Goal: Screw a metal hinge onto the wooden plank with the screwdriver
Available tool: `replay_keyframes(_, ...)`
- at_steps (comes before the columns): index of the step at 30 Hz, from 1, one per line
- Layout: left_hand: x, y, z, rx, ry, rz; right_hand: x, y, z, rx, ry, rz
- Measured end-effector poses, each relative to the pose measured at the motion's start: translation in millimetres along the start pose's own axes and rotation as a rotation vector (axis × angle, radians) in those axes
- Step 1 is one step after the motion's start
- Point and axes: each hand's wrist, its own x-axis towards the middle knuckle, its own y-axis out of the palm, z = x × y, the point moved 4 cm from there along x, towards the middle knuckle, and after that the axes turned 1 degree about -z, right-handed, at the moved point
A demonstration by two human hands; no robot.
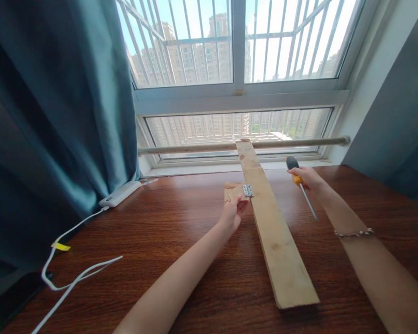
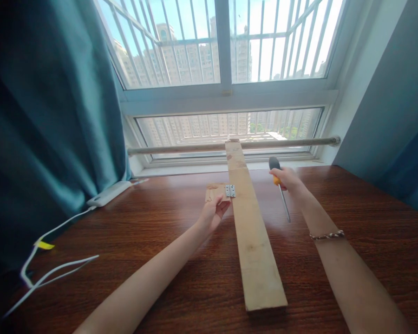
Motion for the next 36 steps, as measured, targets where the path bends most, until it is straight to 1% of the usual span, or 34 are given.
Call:
replay_keyframes(2,0.2,0.5,-0.4,0.004,0.000,0.007,3.2,7.8,-16.5,-0.361,0.058,0.090)
replay_keyframes(3,0.4,0.7,-0.6,0.007,0.003,0.011,3.9,13.1,-24.0,-0.539,0.059,0.126)
replay_keyframes(4,0.5,0.9,-0.8,0.010,0.006,0.015,4.3,18.9,-30.7,-0.667,0.046,0.152)
replay_keyframes(6,0.9,1.3,-1.4,0.014,0.018,0.023,3.5,31.2,-42.7,-0.774,0.012,0.191)
replay_keyframes(10,1.1,1.5,-2.2,0.016,0.032,0.037,-2.3,50.8,-61.3,-0.864,-0.009,0.277)
replay_keyframes(14,0.9,1.2,-2.3,0.011,0.026,0.045,-8.0,60.0,-70.2,-0.928,-0.011,0.352)
replay_keyframes(21,-0.4,3.0,-2.6,-0.005,0.025,0.058,-9.8,61.7,-71.8,-0.984,-0.005,0.386)
replay_keyframes(30,0.9,2.6,-1.2,-0.009,-0.013,0.020,-12.4,62.7,-72.7,-0.999,0.015,0.397)
replay_keyframes(32,0.8,2.5,-0.9,-0.017,-0.018,0.015,-11.7,57.4,-69.2,-0.998,0.021,0.404)
replay_keyframes(34,0.2,2.6,-0.9,-0.028,-0.022,0.007,-10.9,48.2,-57.3,-1.009,0.019,0.383)
replay_keyframes(36,-0.5,3.1,-0.9,-0.036,-0.032,0.004,-11.0,38.6,-32.9,-0.993,-0.048,0.261)
